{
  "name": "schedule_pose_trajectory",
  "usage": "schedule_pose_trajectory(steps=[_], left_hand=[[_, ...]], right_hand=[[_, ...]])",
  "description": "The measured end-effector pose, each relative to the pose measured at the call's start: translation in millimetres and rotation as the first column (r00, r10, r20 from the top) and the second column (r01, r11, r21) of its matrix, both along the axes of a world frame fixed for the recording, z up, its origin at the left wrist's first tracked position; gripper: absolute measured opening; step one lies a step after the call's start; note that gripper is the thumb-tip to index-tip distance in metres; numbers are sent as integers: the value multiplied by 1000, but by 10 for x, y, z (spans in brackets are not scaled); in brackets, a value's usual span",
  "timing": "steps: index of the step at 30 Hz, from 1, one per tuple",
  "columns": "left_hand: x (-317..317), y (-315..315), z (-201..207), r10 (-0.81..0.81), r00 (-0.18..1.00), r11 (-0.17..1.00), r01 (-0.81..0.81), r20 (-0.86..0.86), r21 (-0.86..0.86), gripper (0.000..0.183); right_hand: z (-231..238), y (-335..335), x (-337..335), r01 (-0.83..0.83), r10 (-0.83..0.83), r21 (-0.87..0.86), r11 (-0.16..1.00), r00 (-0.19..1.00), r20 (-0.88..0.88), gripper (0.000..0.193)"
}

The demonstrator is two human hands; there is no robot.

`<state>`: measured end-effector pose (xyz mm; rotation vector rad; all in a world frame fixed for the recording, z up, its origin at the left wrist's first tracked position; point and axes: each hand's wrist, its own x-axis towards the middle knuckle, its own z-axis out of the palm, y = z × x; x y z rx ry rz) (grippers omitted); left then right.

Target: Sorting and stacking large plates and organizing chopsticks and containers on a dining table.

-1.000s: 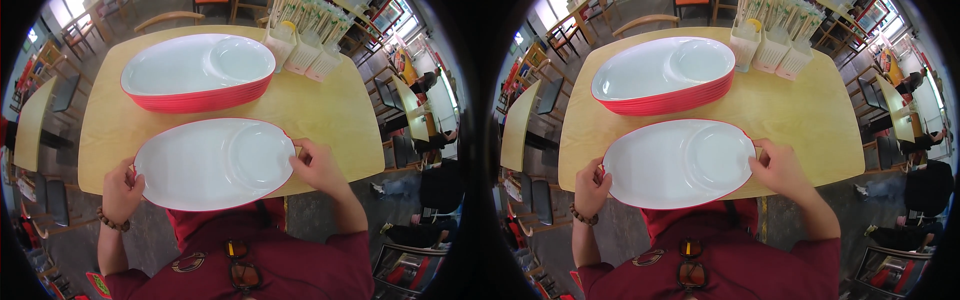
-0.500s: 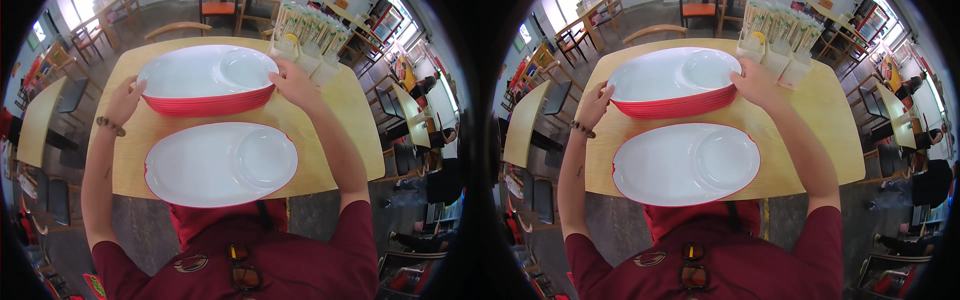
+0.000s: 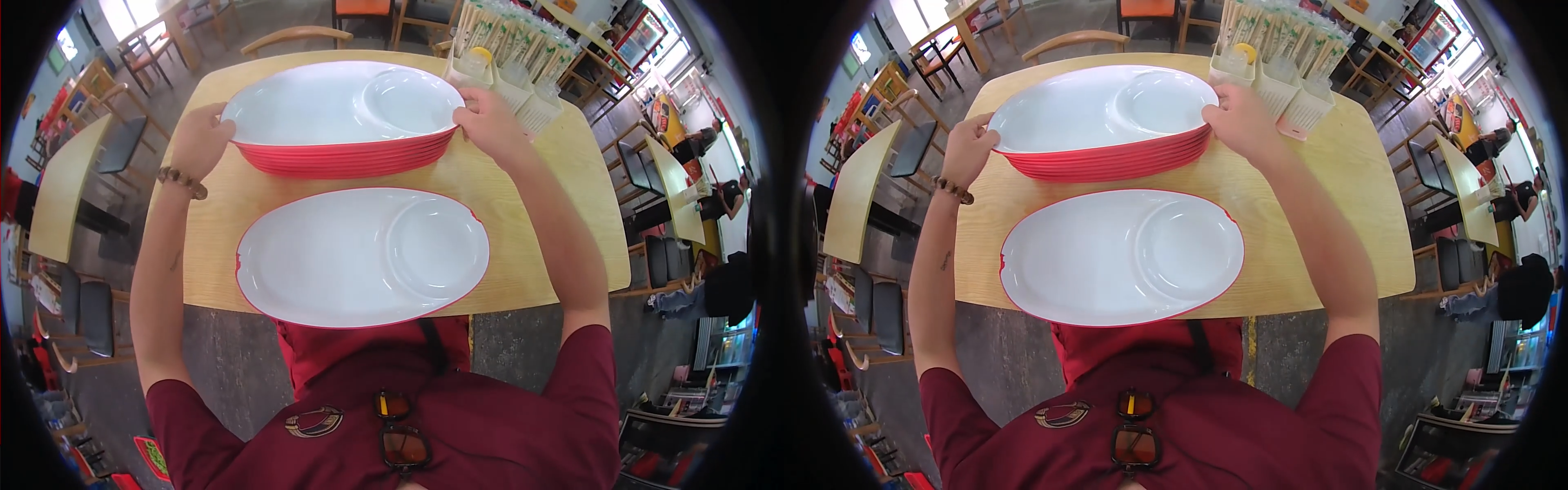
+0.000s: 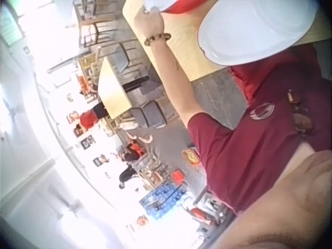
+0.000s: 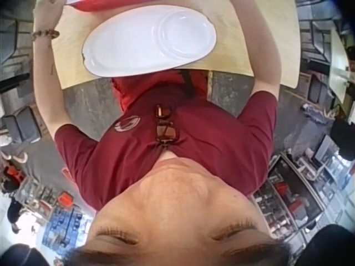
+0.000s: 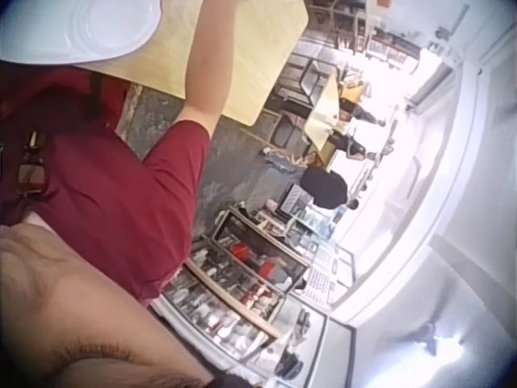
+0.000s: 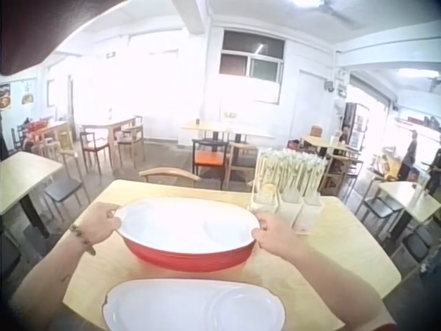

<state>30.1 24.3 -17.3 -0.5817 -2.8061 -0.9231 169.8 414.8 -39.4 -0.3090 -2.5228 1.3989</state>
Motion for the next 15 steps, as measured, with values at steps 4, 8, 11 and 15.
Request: schedule_pose_trajectory(steps=[4, 8, 11, 15], left_hand=[[261, -231, 73, -33, 999, 965, 40, -31, 260, 39], [985, -380, 184, -20, 995, 963, -7, 98, 270, 29], [1420, -474, 100, -6, 976, 976, -42, 218, 215, 27], [1829, -471, -62, 56, 961, 963, -123, 271, 239, 25]], right_hand=[[267, -143, 420, 14, -13, 15, 1000, 999, -30, 42], [408, -278, 995, 8, -11, -95, 995, 999, -31, 36], [285, -377, 1409, 9, -6, -147, 989, 1000, 23, 33], [13, -426, 1721, -2, 7, -70, 998, 997, 72, 32]])
